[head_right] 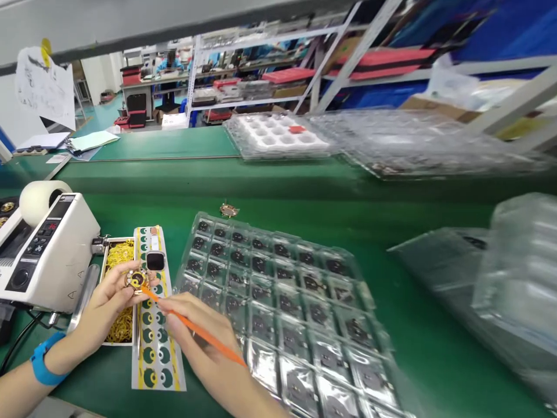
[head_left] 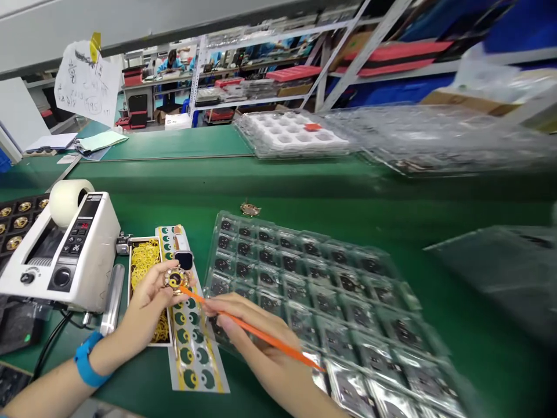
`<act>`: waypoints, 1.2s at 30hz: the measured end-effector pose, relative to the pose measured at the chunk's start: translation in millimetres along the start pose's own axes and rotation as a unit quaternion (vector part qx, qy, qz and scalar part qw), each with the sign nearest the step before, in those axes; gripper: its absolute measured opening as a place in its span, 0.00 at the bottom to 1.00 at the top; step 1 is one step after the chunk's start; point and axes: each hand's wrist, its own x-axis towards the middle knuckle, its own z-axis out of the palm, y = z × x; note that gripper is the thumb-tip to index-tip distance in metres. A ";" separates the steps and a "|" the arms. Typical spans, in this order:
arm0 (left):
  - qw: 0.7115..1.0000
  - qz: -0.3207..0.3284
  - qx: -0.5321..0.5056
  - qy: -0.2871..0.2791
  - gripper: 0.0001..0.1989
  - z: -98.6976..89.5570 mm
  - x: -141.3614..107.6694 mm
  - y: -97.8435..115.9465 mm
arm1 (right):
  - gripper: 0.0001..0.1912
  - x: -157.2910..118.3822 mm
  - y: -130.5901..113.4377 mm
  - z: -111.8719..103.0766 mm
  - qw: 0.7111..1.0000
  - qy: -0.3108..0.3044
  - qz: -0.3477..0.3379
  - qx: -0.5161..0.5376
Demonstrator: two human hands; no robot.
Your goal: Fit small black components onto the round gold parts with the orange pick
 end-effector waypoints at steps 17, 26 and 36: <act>0.994 -0.036 -0.095 -0.028 0.18 -5.6 3.5 0.9 | 0.20 -0.6 11.4 -0.6 0.871 -0.112 -0.325 -0.351; 0.997 -0.050 -0.030 0.041 0.27 -8.4 12.9 2.5 | 0.17 5.4 8.9 8.2 0.856 -0.098 -0.359 -0.360; 0.995 -0.021 0.001 0.094 0.31 -14.1 15.5 -6.7 | 0.19 -4.7 12.2 16.4 0.882 0.017 -0.348 -0.316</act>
